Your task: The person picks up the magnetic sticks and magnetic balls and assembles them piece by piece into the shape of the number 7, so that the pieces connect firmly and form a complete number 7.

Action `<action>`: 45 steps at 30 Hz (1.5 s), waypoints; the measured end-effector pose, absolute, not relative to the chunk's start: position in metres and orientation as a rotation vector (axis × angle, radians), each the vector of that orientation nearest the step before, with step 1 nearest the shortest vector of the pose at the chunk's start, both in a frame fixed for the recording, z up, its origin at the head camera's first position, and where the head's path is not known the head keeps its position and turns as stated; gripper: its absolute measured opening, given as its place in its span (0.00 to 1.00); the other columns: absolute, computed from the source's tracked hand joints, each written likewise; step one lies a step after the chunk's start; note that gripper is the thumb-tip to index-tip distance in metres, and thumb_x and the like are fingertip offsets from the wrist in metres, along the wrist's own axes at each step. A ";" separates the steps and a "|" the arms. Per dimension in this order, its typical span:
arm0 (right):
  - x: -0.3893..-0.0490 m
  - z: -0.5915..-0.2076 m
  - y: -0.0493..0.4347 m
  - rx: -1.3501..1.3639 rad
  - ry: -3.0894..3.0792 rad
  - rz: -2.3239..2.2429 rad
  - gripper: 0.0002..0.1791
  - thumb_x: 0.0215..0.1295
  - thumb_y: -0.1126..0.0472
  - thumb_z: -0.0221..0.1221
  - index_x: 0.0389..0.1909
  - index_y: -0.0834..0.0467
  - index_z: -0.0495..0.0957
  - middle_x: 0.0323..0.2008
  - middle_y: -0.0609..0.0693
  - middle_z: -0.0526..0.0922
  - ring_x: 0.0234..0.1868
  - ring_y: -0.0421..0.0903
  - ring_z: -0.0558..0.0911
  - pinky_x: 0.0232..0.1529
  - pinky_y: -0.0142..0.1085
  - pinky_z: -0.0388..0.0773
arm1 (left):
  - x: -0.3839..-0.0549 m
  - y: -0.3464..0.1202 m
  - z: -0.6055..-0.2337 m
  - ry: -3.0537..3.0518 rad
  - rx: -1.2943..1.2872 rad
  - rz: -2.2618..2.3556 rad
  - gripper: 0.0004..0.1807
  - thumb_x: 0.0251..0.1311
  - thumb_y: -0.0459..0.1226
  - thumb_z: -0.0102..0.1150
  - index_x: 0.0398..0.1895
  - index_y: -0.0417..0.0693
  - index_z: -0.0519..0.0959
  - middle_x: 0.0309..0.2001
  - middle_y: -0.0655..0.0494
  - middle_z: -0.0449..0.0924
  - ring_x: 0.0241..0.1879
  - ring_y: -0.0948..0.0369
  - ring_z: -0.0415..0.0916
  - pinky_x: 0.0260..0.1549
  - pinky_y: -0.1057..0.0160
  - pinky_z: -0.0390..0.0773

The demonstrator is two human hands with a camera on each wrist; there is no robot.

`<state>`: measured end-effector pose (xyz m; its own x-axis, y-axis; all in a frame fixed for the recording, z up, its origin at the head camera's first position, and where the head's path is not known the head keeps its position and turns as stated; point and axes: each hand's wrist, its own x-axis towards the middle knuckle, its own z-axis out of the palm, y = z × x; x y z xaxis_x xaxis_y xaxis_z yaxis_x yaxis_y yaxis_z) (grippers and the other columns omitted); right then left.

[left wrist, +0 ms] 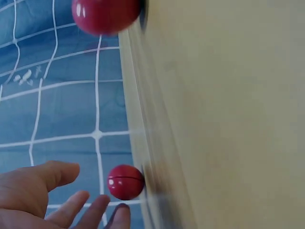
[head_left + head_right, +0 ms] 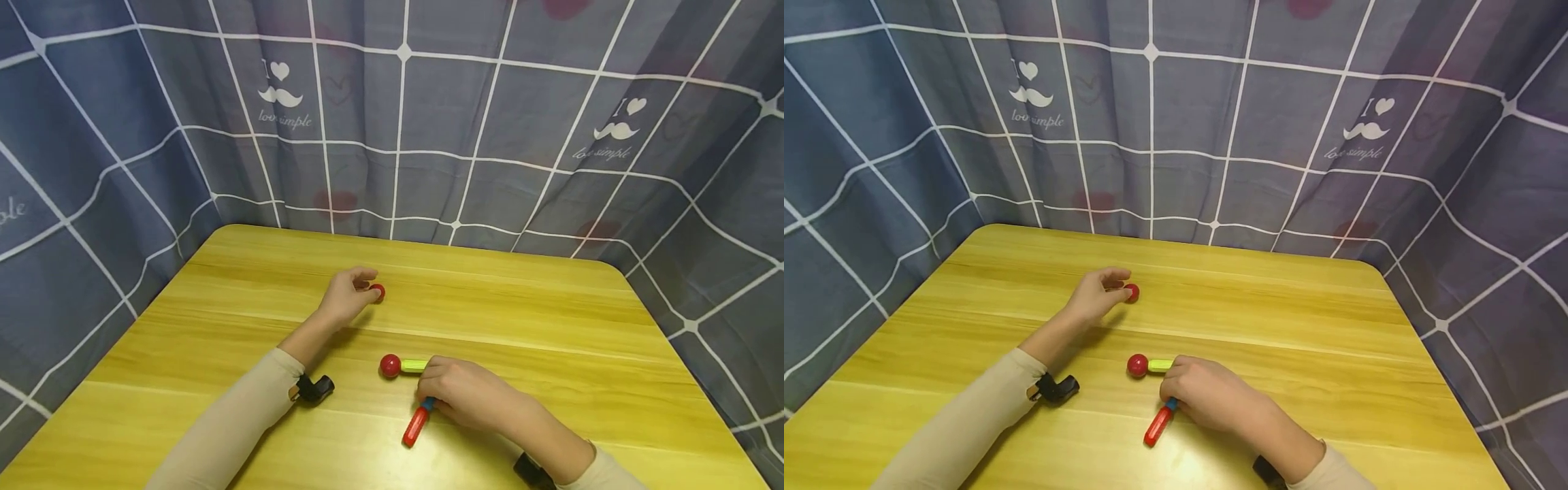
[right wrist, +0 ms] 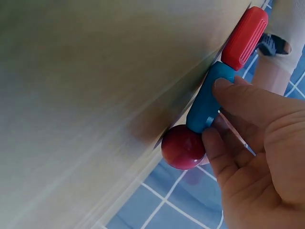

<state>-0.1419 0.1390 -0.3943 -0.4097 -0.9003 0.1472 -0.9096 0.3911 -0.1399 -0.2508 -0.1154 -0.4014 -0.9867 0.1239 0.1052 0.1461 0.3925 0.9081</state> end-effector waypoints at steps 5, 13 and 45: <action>-0.143 -0.394 0.137 1.686 -2.581 0.288 0.10 0.54 0.64 0.71 0.33 0.47 0.82 0.33 0.33 0.80 0.41 0.33 0.76 0.44 0.24 0.72 | -0.265 -0.118 -0.405 -2.687 -0.309 -1.650 0.24 0.57 0.29 0.66 0.58 0.35 0.76 0.56 0.39 0.76 0.56 0.45 0.73 0.54 0.53 0.73; -0.140 -0.394 0.137 1.685 -2.569 0.270 0.11 0.54 0.66 0.71 0.33 0.47 0.83 0.33 0.34 0.80 0.41 0.34 0.76 0.44 0.24 0.72 | -0.273 -0.117 -0.409 -2.770 -0.379 -1.547 0.17 0.52 0.24 0.67 0.47 0.33 0.82 0.44 0.44 0.81 0.43 0.50 0.78 0.41 0.61 0.79; -0.134 -0.392 0.131 1.757 -2.442 0.139 0.09 0.53 0.56 0.72 0.34 0.44 0.83 0.33 0.33 0.79 0.38 0.35 0.73 0.45 0.30 0.69 | -0.180 -0.110 -0.396 -2.641 -0.551 -1.581 0.13 0.50 0.29 0.71 0.40 0.42 0.81 0.39 0.53 0.78 0.34 0.59 0.78 0.34 0.64 0.79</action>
<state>-0.1343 0.1314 -0.3924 -0.3139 -0.9361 0.1587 -0.9481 0.3181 0.0008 -0.1796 -0.1097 -0.3963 -0.9378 0.2900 0.1908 0.3052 0.4268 0.8513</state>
